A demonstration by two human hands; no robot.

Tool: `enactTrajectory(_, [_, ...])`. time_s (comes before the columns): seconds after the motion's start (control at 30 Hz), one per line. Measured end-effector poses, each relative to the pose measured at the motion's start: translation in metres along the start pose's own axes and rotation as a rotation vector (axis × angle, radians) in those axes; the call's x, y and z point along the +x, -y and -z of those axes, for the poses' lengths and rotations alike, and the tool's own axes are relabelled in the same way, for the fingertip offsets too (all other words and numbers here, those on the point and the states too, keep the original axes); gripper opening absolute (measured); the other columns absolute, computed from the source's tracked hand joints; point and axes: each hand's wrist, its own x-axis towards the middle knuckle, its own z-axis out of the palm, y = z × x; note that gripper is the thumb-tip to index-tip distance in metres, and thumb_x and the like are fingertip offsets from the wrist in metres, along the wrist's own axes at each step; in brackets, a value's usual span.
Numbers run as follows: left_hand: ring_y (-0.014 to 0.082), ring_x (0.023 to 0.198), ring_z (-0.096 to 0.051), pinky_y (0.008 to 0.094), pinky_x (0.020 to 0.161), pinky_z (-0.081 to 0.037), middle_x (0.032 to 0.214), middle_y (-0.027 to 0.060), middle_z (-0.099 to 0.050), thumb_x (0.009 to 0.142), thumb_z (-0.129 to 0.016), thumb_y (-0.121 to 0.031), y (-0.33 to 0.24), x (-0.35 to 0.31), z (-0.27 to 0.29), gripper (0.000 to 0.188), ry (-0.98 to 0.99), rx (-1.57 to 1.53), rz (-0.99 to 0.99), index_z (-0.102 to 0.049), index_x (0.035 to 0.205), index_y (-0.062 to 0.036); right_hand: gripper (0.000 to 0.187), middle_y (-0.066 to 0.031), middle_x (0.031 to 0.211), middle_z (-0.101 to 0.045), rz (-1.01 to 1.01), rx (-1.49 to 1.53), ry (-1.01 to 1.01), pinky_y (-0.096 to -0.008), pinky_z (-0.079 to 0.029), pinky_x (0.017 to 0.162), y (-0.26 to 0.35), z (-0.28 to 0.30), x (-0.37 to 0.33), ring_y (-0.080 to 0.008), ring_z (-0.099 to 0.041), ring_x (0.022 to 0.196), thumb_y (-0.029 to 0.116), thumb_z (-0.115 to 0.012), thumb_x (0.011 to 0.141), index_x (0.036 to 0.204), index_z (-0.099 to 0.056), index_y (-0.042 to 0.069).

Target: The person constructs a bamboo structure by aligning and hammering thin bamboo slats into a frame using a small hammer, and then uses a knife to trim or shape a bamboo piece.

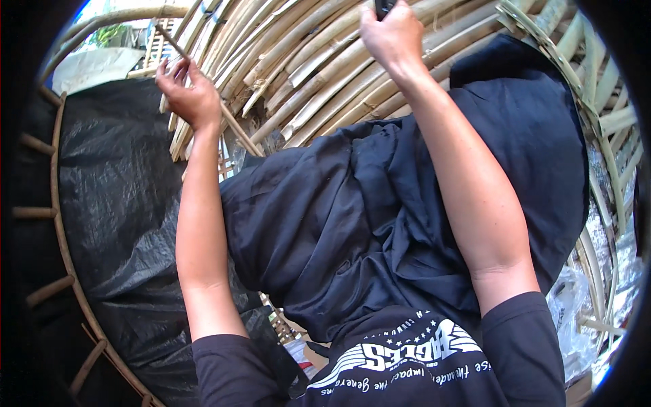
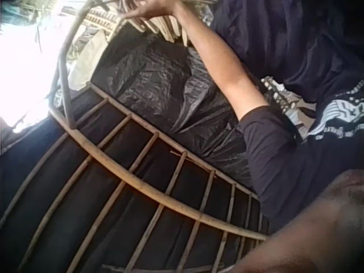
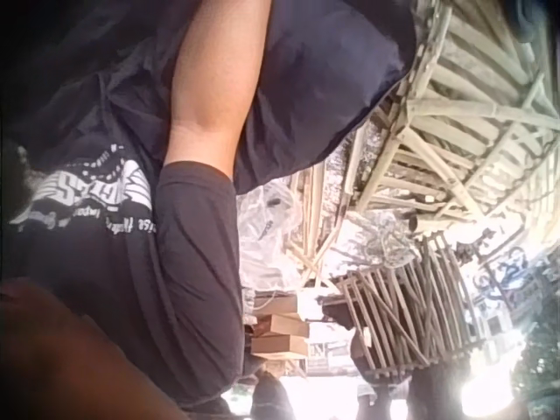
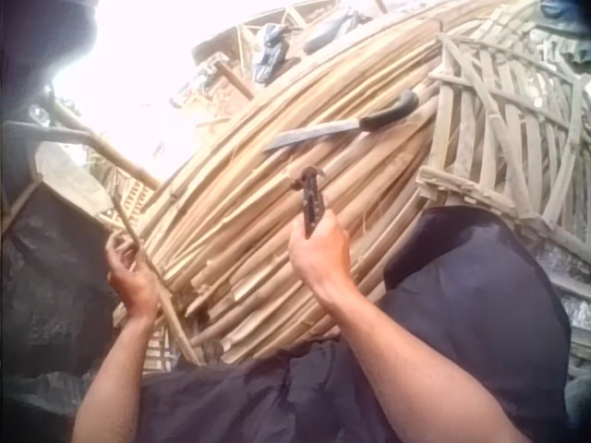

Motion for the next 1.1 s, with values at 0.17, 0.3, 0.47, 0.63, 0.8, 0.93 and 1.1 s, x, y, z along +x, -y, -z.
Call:
enactTrajectory(0.17, [0.0270, 0.101, -0.074, 0.0383, 0.089, -0.055, 0.106, 0.0144, -0.073, 0.094, -0.068, 0.000, 0.005, 0.014, 0.010, 0.045, -0.054, 0.020, -0.021, -0.047, 0.134, -0.0044, 0.045, -0.0249, 0.086, -0.073, 0.037, -0.159, 0.032, -0.0455, -0.055, 0.081, -0.014, -0.001, 0.015, -0.0375, -0.074, 0.087, 0.038, -0.070, 0.087, 0.091, -0.065, -0.006])
enactTrajectory(0.3, [0.0267, 0.099, -0.074, 0.0383, 0.087, -0.055, 0.103, 0.0141, -0.074, 0.093, -0.068, 0.001, 0.013, 0.014, 0.019, 0.045, -0.095, -0.001, 0.011, -0.048, 0.133, -0.0050, 0.044, -0.0220, 0.083, -0.072, 0.027, -0.102, 0.043, -0.0446, -0.054, 0.081, -0.019, -0.006, 0.011, -0.0351, -0.072, 0.084, 0.039, -0.070, 0.087, 0.086, -0.064, -0.004])
enactTrajectory(0.47, [0.0265, 0.096, -0.074, 0.0380, 0.085, -0.056, 0.102, 0.0144, -0.074, 0.093, -0.069, 0.000, 0.015, 0.012, 0.022, 0.043, -0.111, 0.015, 0.020, -0.050, 0.132, -0.0045, 0.046, -0.0310, 0.097, -0.072, -0.003, -0.150, 0.129, -0.0469, -0.054, 0.091, -0.009, 0.001, 0.005, -0.0435, -0.071, 0.099, 0.035, -0.066, 0.088, 0.100, -0.063, -0.009])
enactTrajectory(0.63, [0.0264, 0.098, -0.074, 0.0374, 0.086, -0.058, 0.105, 0.0165, -0.074, 0.094, -0.069, -0.002, 0.014, 0.013, 0.025, 0.043, -0.114, 0.046, 0.001, -0.049, 0.132, -0.0037, 0.045, -0.0311, 0.096, -0.072, -0.010, -0.177, 0.149, -0.0472, -0.054, 0.091, -0.014, 0.000, 0.008, -0.0435, -0.072, 0.099, 0.034, -0.066, 0.087, 0.100, -0.063, -0.009])
enactTrajectory(0.8, [0.0266, 0.099, -0.074, 0.0377, 0.086, -0.056, 0.104, 0.0146, -0.074, 0.095, -0.068, -0.002, 0.012, 0.011, 0.027, 0.042, -0.106, 0.052, 0.033, -0.049, 0.132, -0.0055, 0.045, -0.0310, 0.096, -0.072, -0.017, -0.187, 0.167, -0.0472, -0.054, 0.091, -0.016, 0.000, 0.008, -0.0438, -0.071, 0.098, 0.034, -0.066, 0.087, 0.101, -0.063, -0.008])
enactTrajectory(0.93, [0.0267, 0.100, -0.075, 0.0374, 0.087, -0.056, 0.105, 0.0146, -0.074, 0.095, -0.068, -0.002, 0.012, 0.010, 0.028, 0.041, -0.094, 0.039, 0.037, -0.048, 0.132, -0.0059, 0.045, -0.0307, 0.097, -0.072, -0.029, -0.201, 0.170, -0.0470, -0.054, 0.091, -0.015, -0.001, 0.006, -0.0440, -0.071, 0.098, 0.034, -0.066, 0.086, 0.101, -0.063, -0.008])
enactTrajectory(1.1, [0.0265, 0.103, -0.074, 0.0369, 0.089, -0.056, 0.106, 0.0151, -0.074, 0.096, -0.067, -0.002, 0.012, 0.010, 0.026, 0.041, -0.078, 0.018, 0.017, -0.047, 0.131, -0.0051, 0.046, -0.0307, 0.097, -0.071, -0.019, -0.193, 0.169, -0.0469, -0.053, 0.092, -0.020, -0.003, 0.009, -0.0434, -0.071, 0.099, 0.035, -0.067, 0.087, 0.101, -0.062, -0.008])
